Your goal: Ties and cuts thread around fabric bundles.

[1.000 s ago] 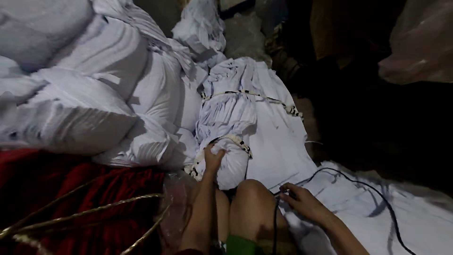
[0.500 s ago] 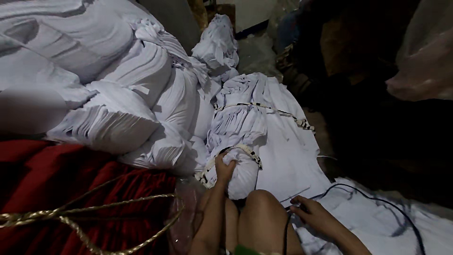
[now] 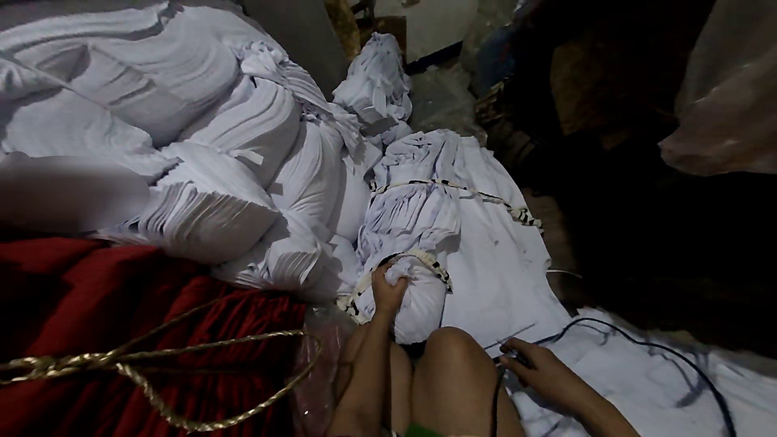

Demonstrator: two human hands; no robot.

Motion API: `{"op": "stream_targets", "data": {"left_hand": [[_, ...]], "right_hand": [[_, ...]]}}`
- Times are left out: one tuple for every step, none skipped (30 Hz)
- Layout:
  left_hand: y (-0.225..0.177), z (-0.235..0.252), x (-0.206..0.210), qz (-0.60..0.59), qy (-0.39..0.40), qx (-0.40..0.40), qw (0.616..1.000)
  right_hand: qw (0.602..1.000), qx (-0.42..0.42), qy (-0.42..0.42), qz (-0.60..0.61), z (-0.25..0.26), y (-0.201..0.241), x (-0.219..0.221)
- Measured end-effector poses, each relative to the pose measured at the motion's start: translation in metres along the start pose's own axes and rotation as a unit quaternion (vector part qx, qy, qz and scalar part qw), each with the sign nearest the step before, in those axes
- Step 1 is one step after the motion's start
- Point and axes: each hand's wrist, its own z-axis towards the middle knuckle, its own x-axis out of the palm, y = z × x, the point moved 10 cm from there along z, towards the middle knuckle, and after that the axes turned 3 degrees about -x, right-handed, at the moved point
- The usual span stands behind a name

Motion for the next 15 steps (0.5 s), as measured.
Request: {"op": "stream_targets", "data": {"left_hand": [[0.0,0.0,0.0,-0.001,-0.003,0.003,1.0],[0.0,-0.001,0.0,0.003,-0.006,0.004,1.0],[-0.002,-0.002,-0.001,0.015,-0.01,0.004,1.0],[-0.005,-0.005,-0.003,0.042,-0.019,0.004,0.999],[-0.01,-0.011,-0.005,0.085,-0.04,0.013,0.995],[-0.018,-0.019,-0.007,0.129,-0.067,0.031,0.989],[-0.026,-0.026,-0.008,0.163,-0.089,0.057,0.981],[-0.034,-0.033,-0.005,0.192,-0.094,0.08,0.974],[-0.037,-0.038,0.002,0.214,-0.072,0.079,0.971],[-0.037,-0.041,0.008,0.228,-0.034,0.048,0.972],[-0.033,-0.041,0.012,0.232,0.001,0.0,0.973],[-0.03,-0.037,0.012,0.225,0.028,-0.046,0.973],[-0.03,-0.029,0.009,0.211,0.047,-0.082,0.973],[-0.033,-0.021,0.005,0.194,0.057,-0.11,0.973],[-0.04,-0.014,0.004,0.168,0.057,-0.122,0.977]], "right_hand": [[1.0,-0.002,0.001,-0.001,0.0,0.0,0.0],[1.0,-0.004,0.001,-0.003,0.0,-0.001,0.0],[1.0,-0.006,0.001,-0.005,0.0,-0.001,0.0],[1.0,-0.009,-0.001,-0.005,0.0,-0.001,0.0],[1.0,-0.011,-0.002,-0.005,0.0,-0.002,0.0],[1.0,-0.014,-0.005,-0.005,0.001,-0.003,0.0],[1.0,-0.016,-0.006,-0.004,0.002,-0.003,0.0],[1.0,-0.013,-0.004,-0.003,0.002,-0.002,0.0],[1.0,-0.007,-0.002,-0.002,0.002,-0.002,-0.001],[1.0,0.0,0.001,-0.001,0.001,-0.002,0.0],[1.0,0.006,0.004,-0.003,0.001,-0.002,0.0],[1.0,0.011,0.007,-0.006,0.001,-0.002,0.0],[1.0,0.017,0.011,-0.006,0.002,-0.001,0.0],[1.0,0.019,0.014,-0.005,0.003,0.001,-0.001],[1.0,0.017,0.011,0.0,0.003,0.004,-0.002]]}}
